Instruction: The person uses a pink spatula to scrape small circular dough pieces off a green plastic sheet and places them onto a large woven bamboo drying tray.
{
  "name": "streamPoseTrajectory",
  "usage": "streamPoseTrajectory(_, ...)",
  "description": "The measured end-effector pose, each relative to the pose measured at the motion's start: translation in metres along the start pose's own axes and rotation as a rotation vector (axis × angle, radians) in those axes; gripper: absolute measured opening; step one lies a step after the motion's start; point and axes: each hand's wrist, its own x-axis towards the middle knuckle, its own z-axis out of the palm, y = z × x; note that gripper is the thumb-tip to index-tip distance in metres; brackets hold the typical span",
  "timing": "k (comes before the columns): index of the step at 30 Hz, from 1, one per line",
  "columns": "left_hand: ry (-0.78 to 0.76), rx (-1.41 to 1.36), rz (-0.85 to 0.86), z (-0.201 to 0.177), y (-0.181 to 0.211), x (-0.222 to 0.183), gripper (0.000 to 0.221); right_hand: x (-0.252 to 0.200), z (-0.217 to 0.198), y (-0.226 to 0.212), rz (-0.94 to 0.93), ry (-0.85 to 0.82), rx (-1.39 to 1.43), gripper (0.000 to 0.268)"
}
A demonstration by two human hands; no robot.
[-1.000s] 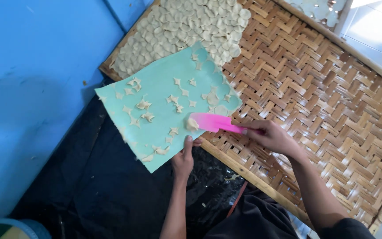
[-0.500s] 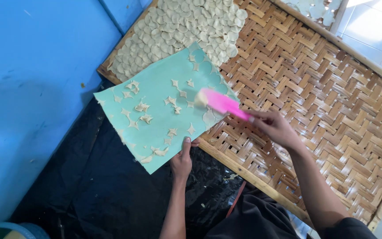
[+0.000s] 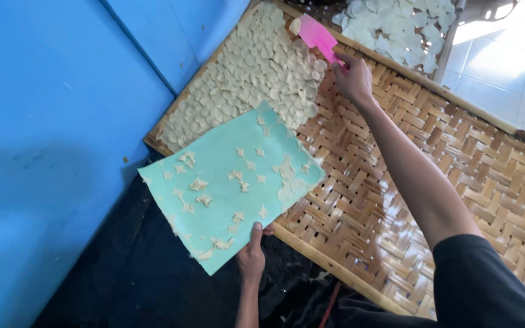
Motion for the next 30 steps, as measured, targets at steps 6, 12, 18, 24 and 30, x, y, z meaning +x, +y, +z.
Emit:
streamPoseTrajectory(6, 0.045, -0.016, -0.082, 0.004, 0.004, 0.003, 0.028, 0.051, 0.045, -0.005, 0.116, -0.021, -0.067, 0.035)
streamPoseTrajectory(12, 0.048, 0.016, -0.114, 0.001, -0.002, 0.002, 0.029, 0.058, 0.053, -0.016, -0.001, 0.016, -0.223, 0.038)
streamPoseTrajectory(18, 0.039, -0.020, -0.096, 0.001, 0.002, 0.003, 0.028, 0.057, 0.054, -0.016, -0.221, 0.009, -0.572, 0.058)
streamPoseTrajectory(24, 0.025, 0.031, -0.045, 0.002, 0.010, 0.002, 0.028, 0.033, 0.028, -0.028, -0.227, 0.060, -0.552, 0.063)
streamPoseTrajectory(30, 0.013, -0.058, -0.041, -0.008, -0.016, 0.006, 0.032, -0.090, -0.051, -0.085, -0.168, -0.155, -0.061, 0.036)
